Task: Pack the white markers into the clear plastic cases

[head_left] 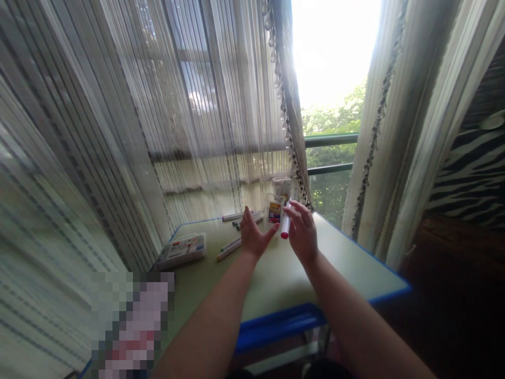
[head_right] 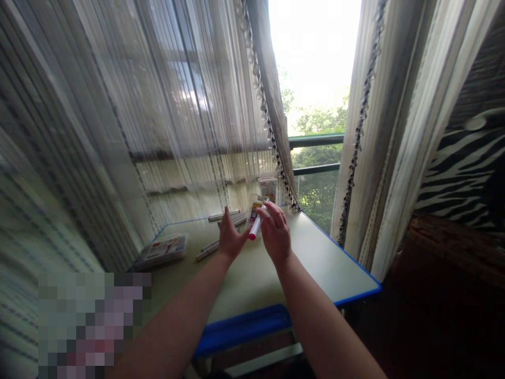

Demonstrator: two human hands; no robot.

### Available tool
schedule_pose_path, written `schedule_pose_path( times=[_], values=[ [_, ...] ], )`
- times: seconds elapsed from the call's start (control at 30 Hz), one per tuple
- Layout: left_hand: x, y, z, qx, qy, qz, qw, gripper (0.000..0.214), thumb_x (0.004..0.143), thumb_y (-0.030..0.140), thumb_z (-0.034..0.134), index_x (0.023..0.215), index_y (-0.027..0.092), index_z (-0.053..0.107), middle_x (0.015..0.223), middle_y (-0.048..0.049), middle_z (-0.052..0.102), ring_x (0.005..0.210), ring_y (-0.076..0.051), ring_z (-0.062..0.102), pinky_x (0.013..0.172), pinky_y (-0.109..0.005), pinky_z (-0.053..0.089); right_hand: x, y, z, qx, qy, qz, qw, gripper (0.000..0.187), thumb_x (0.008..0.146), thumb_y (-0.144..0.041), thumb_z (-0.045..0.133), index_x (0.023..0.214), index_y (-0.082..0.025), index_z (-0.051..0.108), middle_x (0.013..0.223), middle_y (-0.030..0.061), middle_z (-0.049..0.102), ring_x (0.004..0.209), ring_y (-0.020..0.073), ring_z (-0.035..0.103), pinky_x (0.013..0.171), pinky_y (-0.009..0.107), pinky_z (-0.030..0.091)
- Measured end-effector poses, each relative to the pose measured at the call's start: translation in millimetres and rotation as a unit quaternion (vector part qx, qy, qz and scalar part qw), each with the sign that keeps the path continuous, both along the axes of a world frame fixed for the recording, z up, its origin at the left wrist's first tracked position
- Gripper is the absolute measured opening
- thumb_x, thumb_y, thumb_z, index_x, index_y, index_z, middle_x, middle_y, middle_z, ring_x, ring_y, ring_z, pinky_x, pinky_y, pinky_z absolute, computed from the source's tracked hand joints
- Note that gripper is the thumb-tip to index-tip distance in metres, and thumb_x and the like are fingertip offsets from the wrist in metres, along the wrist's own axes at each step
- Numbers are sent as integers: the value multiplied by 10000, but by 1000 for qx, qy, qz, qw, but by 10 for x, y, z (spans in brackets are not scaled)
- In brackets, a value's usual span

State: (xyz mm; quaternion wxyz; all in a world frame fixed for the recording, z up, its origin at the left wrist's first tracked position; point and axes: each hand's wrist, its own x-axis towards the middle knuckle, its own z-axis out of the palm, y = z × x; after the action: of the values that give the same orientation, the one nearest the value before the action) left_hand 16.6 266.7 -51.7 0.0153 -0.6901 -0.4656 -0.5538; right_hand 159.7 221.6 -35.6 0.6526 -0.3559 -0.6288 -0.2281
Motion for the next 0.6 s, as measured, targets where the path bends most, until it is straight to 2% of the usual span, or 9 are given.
schedule_pose_path(
  times=[0.07, 0.1, 0.2, 0.3, 0.47, 0.6],
  values=[
    [-2, 93, -40, -124, -14, -37, 991, 1044, 641, 563, 688, 1421, 63, 207, 1387, -258, 393, 1284, -336, 399, 1026, -458, 358, 9, 114, -60, -24, 31, 4, 999, 244, 918, -230, 401, 1056, -232, 601, 1205, 90, 571, 1188, 214, 495, 980, 442, 442],
    [0, 122, -50, -151, -20, -54, 987, 995, 668, 519, 684, 1423, 70, 217, 1392, -241, 399, 1280, -316, 411, 1025, -437, 365, 15, 185, -100, -44, 46, 13, 998, 244, 920, -252, 394, 1062, -216, 589, 1214, 103, 565, 1169, 216, 506, 955, 441, 454],
    [9, 162, -70, -185, -30, -91, 978, 815, 725, 398, 660, 1395, 87, 315, 1387, -204, 428, 1274, -286, 424, 1017, -405, 378, 33, 409, -242, -117, 124, 38, 985, 277, 914, -353, 388, 1010, -170, 573, 1100, 134, 607, 1036, 223, 568, 864, 425, 480],
    [17, 166, -95, -205, -33, -119, 971, 681, 765, 345, 620, 1364, 117, 391, 1386, -169, 445, 1248, -272, 457, 978, -396, 419, 37, 580, -359, -175, 189, 53, 965, 338, 897, -423, 361, 952, -153, 556, 877, 97, 621, 781, 195, 582, 715, 370, 492],
    [75, 146, -143, -242, 23, -192, 951, 502, 805, 308, 554, 1290, 191, 501, 1343, -84, 515, 1142, -217, 552, 918, -334, 474, 40, 674, -435, -178, 227, 28, 957, 287, 853, -434, 381, 795, -186, 514, 696, 26, 552, 618, 162, 501, 601, 307, 442],
    [158, 133, -190, -241, 46, -173, 954, 517, 806, 302, 531, 1309, 199, 474, 1348, -77, 508, 1137, -213, 553, 934, -334, 467, 62, 667, -444, -185, 194, 23, 963, 219, 840, -366, 402, 817, -195, 536, 701, 25, 563, 625, 167, 505, 605, 299, 435]
  ],
)
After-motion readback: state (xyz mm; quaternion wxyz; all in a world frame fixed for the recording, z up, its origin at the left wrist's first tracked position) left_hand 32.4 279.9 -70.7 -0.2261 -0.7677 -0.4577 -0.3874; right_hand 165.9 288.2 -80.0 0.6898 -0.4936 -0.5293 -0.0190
